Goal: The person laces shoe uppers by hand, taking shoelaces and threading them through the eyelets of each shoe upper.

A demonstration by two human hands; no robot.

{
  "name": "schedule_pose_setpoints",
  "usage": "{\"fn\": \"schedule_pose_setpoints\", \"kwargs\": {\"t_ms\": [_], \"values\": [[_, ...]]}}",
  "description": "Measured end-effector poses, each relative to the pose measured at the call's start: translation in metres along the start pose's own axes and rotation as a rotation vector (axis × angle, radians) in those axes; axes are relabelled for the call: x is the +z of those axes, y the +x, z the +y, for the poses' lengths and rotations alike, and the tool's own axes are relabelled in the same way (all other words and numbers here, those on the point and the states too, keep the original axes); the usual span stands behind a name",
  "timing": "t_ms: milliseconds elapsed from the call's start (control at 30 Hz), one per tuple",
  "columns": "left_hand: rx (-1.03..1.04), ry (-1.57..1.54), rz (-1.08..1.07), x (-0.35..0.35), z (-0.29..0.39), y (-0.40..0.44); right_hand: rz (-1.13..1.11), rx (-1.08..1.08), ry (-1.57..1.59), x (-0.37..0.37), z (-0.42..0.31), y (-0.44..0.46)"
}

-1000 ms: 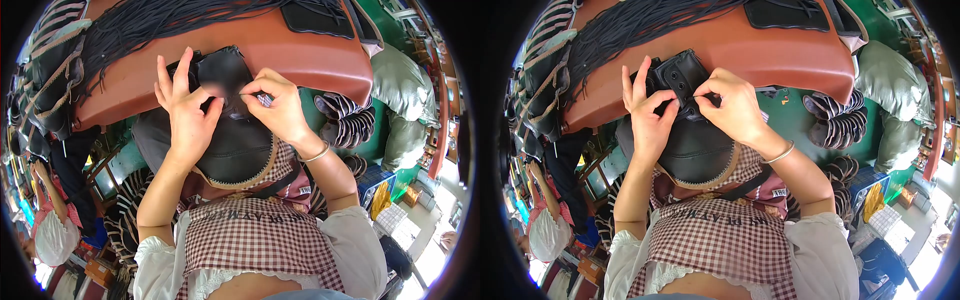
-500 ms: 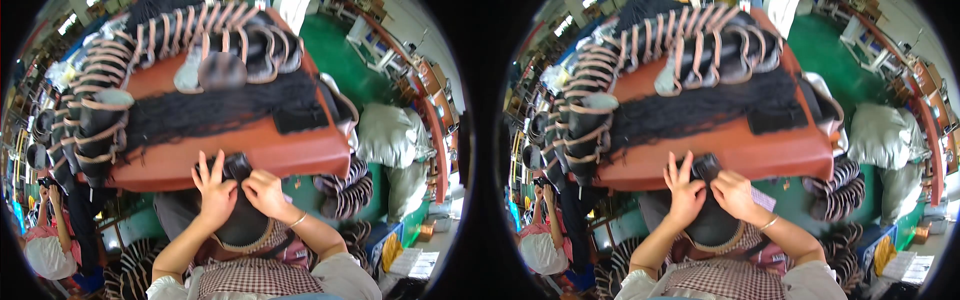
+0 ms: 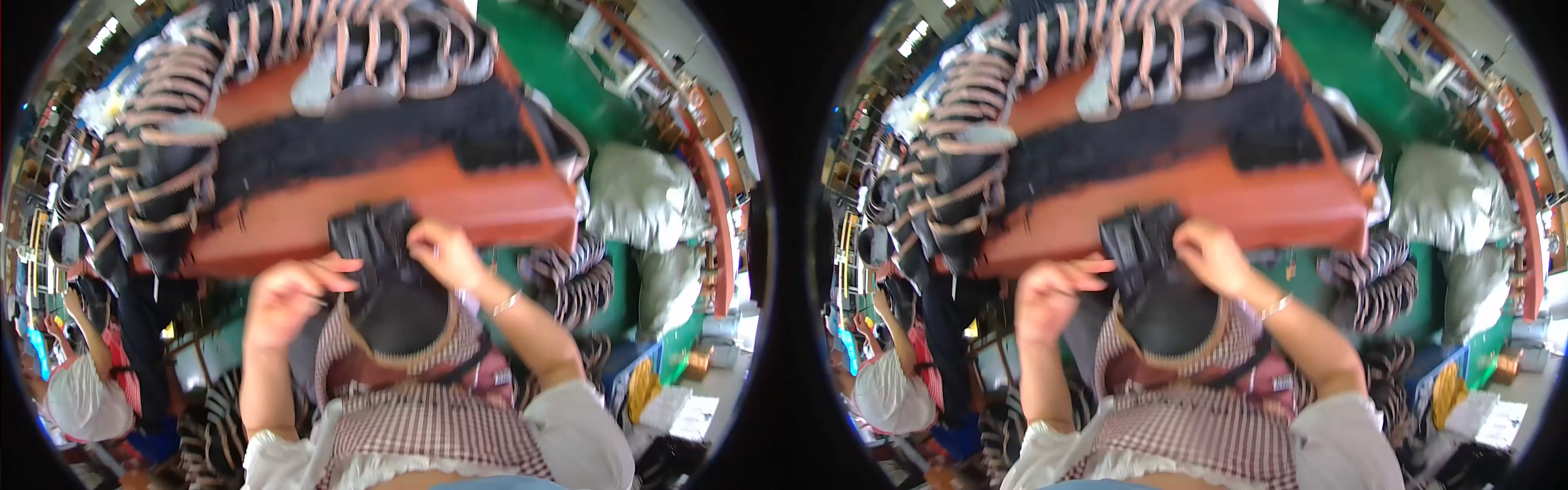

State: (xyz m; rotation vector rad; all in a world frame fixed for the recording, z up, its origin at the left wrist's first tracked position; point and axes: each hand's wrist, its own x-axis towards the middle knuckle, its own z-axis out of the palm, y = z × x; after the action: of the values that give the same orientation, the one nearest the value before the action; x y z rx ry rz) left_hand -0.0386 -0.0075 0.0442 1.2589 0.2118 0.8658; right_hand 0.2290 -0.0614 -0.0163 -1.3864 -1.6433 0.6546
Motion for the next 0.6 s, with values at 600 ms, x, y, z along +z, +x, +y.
{"fn": "schedule_pose_setpoints", "kwargs": {"t_ms": [600], "values": [[-0.141,0.901,0.545,0.009,-0.064,-0.01,-0.227,-0.12,-0.293,0.045,-0.018,0.04]]}}
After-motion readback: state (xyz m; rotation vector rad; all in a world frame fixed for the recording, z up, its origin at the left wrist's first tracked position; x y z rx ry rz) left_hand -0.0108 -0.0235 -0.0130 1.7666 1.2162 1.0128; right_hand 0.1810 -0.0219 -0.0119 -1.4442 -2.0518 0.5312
